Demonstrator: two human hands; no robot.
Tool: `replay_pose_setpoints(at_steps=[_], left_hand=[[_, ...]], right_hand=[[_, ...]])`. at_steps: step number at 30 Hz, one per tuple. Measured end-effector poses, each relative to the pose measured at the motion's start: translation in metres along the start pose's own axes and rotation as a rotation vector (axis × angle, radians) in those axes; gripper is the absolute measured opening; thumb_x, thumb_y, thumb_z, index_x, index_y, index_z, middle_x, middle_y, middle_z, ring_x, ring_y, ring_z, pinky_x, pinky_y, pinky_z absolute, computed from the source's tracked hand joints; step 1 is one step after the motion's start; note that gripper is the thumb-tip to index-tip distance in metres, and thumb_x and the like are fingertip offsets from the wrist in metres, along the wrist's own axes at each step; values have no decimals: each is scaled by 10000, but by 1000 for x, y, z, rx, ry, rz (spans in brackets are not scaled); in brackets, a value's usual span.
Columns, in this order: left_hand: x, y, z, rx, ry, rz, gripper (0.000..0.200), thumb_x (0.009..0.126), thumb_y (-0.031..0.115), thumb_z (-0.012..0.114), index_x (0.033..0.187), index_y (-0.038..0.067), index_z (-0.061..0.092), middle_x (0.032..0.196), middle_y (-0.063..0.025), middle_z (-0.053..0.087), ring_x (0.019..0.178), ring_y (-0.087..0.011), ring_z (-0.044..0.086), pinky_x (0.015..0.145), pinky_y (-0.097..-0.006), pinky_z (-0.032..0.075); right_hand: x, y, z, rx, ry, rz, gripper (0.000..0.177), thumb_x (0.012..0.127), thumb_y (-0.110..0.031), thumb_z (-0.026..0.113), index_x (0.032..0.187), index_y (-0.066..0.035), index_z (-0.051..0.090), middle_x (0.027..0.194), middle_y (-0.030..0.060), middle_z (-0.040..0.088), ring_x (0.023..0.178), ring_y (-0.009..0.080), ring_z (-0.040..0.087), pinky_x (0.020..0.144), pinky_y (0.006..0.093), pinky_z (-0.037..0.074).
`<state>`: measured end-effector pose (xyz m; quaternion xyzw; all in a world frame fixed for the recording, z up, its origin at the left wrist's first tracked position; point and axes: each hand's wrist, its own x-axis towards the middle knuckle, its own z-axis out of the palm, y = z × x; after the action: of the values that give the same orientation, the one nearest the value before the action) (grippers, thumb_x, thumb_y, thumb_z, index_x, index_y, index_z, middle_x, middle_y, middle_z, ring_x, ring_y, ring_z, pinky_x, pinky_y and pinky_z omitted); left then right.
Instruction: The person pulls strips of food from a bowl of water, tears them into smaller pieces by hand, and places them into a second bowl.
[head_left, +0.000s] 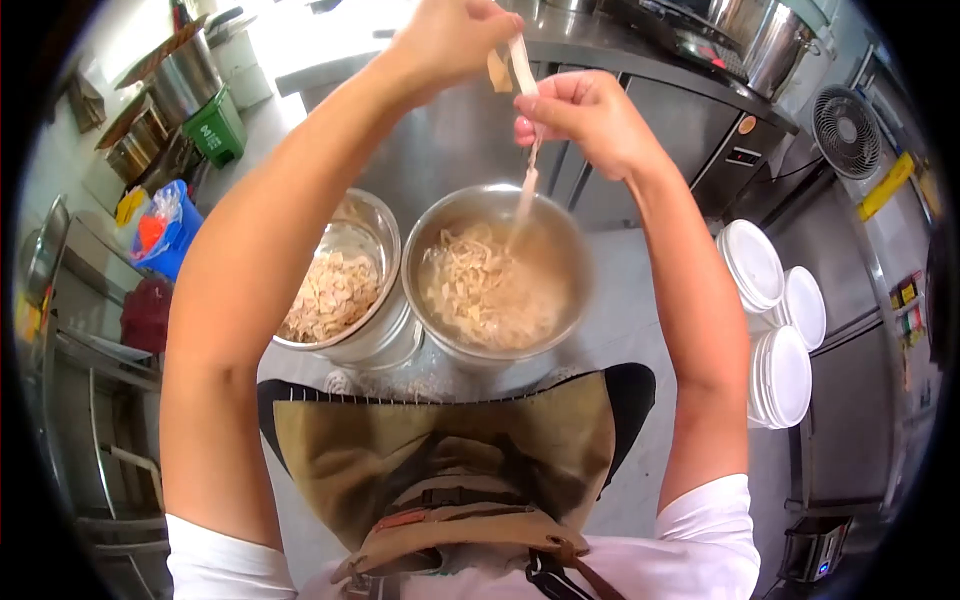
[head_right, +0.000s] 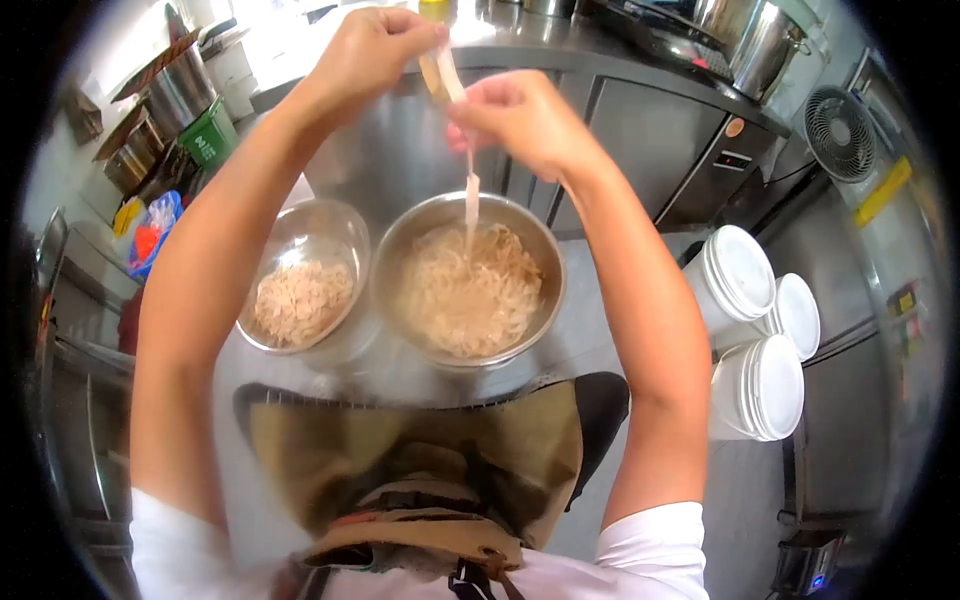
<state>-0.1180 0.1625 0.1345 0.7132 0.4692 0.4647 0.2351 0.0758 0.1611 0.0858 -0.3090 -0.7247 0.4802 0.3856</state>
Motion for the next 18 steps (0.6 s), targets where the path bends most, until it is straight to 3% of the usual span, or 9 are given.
replay_pose_setpoints(at_steps=[2, 9, 12, 15, 18], left_hand=[[3, -8, -1, 123, 11, -101, 280, 866, 285, 618, 837, 27, 721, 766, -44, 656, 702, -121, 572, 627, -307, 459], [4, -58, -10, -20, 94, -163, 308, 894, 301, 579, 914, 18, 700, 742, -49, 644, 683, -143, 580, 645, -294, 462], [-7, -71, -16, 84, 205, -61, 300, 891, 291, 585, 880, 14, 700, 746, -68, 647, 684, -152, 590, 622, -297, 464], [-8, -91, -28, -50, 324, -294, 261, 899, 276, 576, 857, 40, 681, 705, -63, 611, 627, -150, 556, 579, -296, 451], [6, -130, -44, -400, 514, -274, 194, 905, 246, 550, 819, 88, 623, 646, -35, 529, 540, -153, 478, 537, -300, 430]], right_hand=[[-12, 22, 9, 73, 3, 18, 206, 905, -152, 649, 940, 51, 659, 817, 74, 674, 748, 147, 658, 754, 284, 549], [-51, 77, 28, 99, -73, 55, 201, 921, -175, 632, 936, 18, 687, 823, 47, 700, 763, 100, 634, 738, 248, 491], [-64, 84, 35, 143, -65, 103, 164, 920, -109, 608, 904, 42, 670, 818, 66, 684, 775, 127, 640, 754, 271, 509], [-74, 90, 37, 167, -97, 130, 162, 918, -100, 609, 900, 50, 667, 810, 71, 682, 772, 130, 642, 751, 274, 516], [-80, 99, 39, 168, -120, 179, 158, 919, -91, 605, 905, 54, 667, 812, 76, 684, 770, 133, 646, 745, 275, 522]])
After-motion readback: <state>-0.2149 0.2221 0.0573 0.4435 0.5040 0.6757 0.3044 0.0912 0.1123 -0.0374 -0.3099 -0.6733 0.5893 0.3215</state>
